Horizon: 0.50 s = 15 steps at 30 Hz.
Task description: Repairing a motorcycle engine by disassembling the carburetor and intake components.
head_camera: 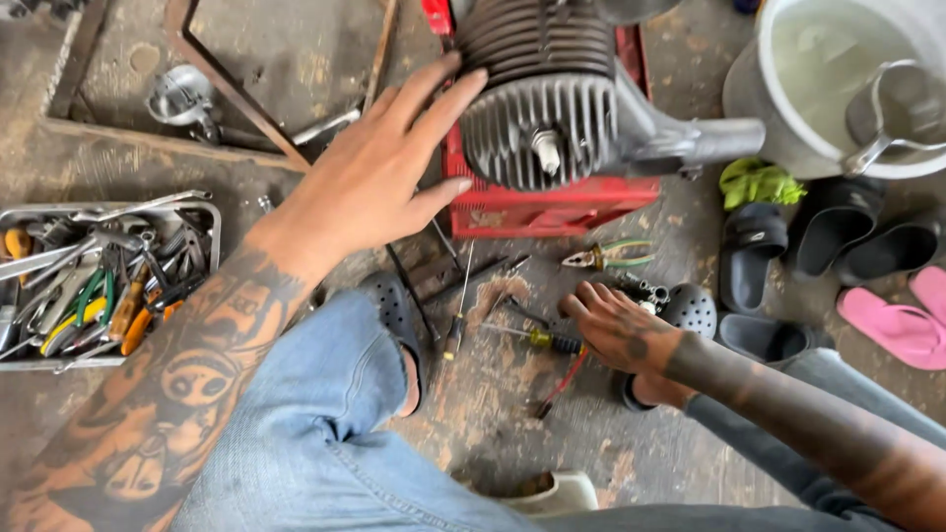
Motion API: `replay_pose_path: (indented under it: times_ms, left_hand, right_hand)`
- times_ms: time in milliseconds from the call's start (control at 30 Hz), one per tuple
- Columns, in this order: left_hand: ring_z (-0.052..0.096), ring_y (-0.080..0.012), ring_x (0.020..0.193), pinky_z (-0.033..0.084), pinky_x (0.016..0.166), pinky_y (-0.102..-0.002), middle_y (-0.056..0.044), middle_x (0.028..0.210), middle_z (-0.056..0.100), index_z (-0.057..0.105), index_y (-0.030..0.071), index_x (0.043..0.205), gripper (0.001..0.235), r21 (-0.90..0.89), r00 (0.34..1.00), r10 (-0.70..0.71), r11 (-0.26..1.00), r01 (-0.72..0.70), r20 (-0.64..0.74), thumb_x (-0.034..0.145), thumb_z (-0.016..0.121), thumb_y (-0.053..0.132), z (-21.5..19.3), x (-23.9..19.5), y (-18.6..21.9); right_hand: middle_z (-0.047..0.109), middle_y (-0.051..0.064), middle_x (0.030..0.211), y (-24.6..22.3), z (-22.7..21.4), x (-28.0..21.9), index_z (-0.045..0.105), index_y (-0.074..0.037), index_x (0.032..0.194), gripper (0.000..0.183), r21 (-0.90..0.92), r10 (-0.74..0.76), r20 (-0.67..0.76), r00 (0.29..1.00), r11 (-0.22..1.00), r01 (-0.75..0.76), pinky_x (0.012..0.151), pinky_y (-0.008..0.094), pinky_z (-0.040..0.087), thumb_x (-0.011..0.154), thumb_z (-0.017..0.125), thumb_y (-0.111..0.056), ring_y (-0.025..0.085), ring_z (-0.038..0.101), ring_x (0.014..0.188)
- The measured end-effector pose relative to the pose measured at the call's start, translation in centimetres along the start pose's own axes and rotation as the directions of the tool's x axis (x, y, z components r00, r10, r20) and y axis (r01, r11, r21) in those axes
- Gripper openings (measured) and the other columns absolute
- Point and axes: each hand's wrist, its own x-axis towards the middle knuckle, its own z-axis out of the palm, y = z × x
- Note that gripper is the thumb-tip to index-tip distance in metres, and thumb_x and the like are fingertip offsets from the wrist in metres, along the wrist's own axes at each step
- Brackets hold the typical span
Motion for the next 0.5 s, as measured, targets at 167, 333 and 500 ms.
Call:
replay_pose_path:
  times_ms: [167, 333, 500]
  left_hand:
    - [0.042, -0.0438, 0.146, 0.040, 0.119, -0.053, -0.019, 0.167, 0.019, 0.019, 0.011, 0.164, 0.090, -0.030, 1.000, -0.021, 0.999, 0.021, -0.009, 0.097, 0.075, 0.032, 0.2, -0.1, -0.1]
    - [0.049, -0.0468, 0.144, 0.057, 0.105, -0.048, -0.021, 0.171, 0.007, 0.004, 0.022, 0.165, 0.102, -0.099, 0.996, -0.087, 0.991, 0.090, 0.036, 0.096, 0.078, 0.031, 1.4, -1.4, -1.2]
    - [0.045, -0.0541, 0.147, 0.054, 0.112, -0.055, -0.026, 0.172, 0.003, -0.003, 0.024, 0.163, 0.115, -0.238, 0.993, -0.116, 0.964, 0.115, 0.007, 0.090, 0.085, 0.022, 2.8, -3.4, -2.8]
  right_hand:
    - [0.046, 0.016, 0.109, 2.1, 8.5, 4.3, 0.042, -0.007, 0.119, 0.045, 0.055, -0.025, -0.017, 1.000, 0.998, 0.026, 0.071, 0.045, 0.050, 0.077, 0.055, -0.004, 0.035, 0.056, 0.081]
    - [0.053, 0.016, 0.111, 6.4, 18.4, 5.9, 0.039, -0.009, 0.130, 0.043, 0.385, 0.221, 0.093, 0.971, 0.891, -0.240, 0.072, 0.049, 0.053, 0.091, 0.057, -0.012, 0.036, 0.062, 0.090]
    - [0.049, 0.024, 0.144, 8.7, 33.2, 4.6, 0.056, -0.004, 0.088, 0.016, 0.471, 0.141, -0.130, 0.981, 0.880, -0.064, 0.109, 0.045, 0.037, 0.095, 0.061, -0.017, 0.041, 0.044, 0.129]
